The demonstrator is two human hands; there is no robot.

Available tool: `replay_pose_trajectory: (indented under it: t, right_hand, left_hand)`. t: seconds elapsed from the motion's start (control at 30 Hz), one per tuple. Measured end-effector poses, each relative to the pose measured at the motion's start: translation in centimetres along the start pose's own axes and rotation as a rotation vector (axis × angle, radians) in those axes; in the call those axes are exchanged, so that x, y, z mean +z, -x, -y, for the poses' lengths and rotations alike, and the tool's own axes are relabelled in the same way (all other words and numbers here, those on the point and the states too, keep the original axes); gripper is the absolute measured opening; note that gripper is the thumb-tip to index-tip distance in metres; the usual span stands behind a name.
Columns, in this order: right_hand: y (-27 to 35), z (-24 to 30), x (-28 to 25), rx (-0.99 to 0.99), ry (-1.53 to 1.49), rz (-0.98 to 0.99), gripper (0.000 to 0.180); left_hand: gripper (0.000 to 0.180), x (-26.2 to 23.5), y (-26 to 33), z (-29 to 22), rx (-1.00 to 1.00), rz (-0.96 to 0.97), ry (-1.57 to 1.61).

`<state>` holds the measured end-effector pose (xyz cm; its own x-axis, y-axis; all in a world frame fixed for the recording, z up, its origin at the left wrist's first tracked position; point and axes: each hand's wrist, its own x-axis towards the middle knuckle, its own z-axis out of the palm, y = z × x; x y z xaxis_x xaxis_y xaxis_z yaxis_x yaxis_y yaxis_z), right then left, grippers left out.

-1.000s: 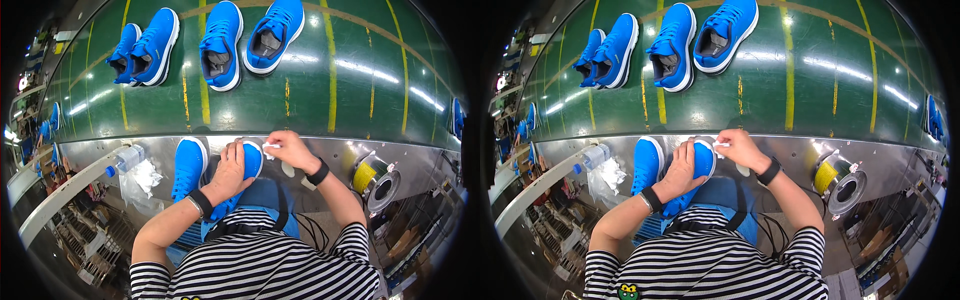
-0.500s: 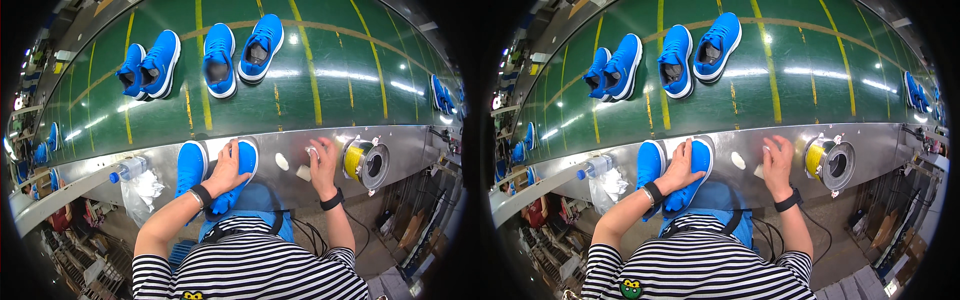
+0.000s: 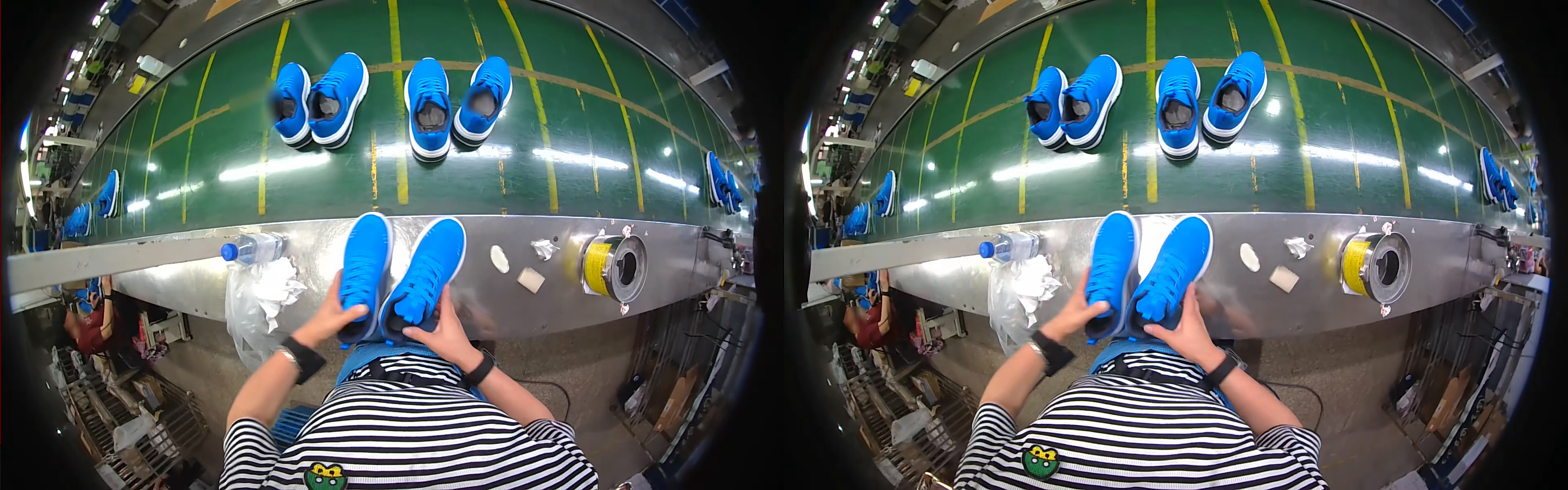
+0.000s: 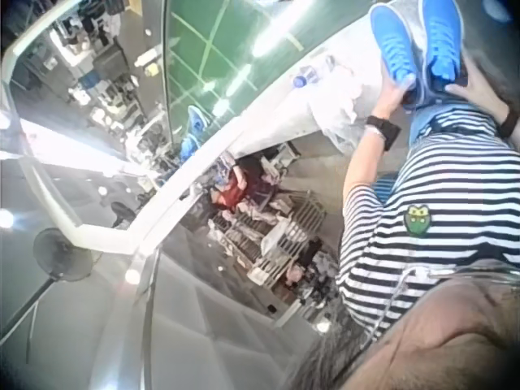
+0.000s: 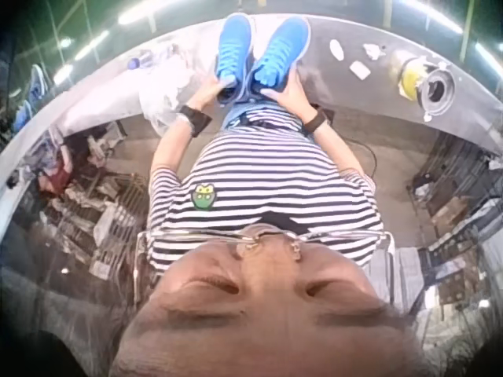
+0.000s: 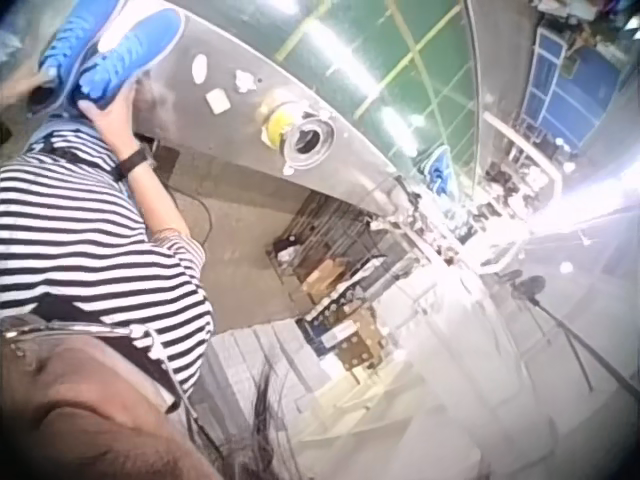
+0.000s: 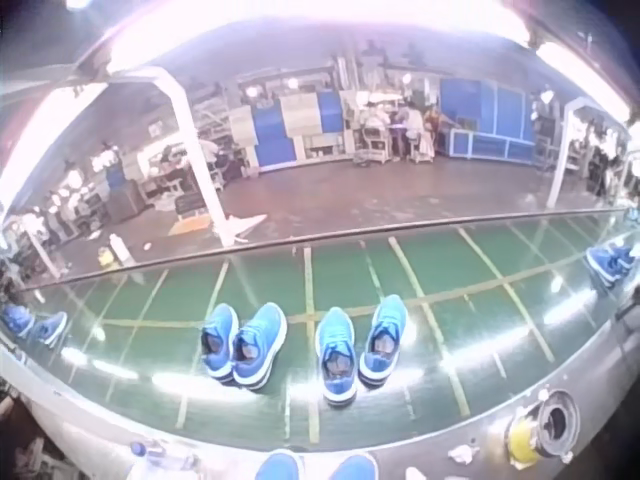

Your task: The person cleans blue sneakers on a factory conveyor belt using a small white cloth. They wipe the toe, sides, and heel of each shoe, then place the pair back on the belt before moving to the next pair.

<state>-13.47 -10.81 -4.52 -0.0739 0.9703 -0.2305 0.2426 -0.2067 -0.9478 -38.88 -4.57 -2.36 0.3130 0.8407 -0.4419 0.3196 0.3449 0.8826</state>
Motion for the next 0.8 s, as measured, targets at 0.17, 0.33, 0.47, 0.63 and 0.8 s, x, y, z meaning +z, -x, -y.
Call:
replay_pose_trajectory:
  t: [0.17,0.33,0.47,0.63,0.8]
  right_hand:
    - [-1.3,-0.2,-1.8,0.030,0.115,-0.084,0.085]
    - [2.1,8.9,-2.8,-0.263,0.411,-0.103,0.044]
    - [2.1,9.9,-0.3,-0.174,0.749,0.020,0.055]
    - [2.7,9.5,-0.3,-0.222,0.953,0.140,0.060]
    - [-0.6,8.0,1.6,-0.208,0.991,0.375,0.050]
  left_hand:
    - [0.091,3.1,-2.4,-4.4,-0.029,-0.007,0.205]
    - [0.071,4.9,-2.6,-3.6,-0.102,-0.181,0.453]
    - [0.074,5.0,-3.3,-3.1,-0.105,-0.087,0.507]
    - [0.075,4.4,-3.0,-2.8,-0.115,-0.140,0.530]
    - [0.081,4.9,-4.3,-3.8,-0.145,-0.104,0.444]
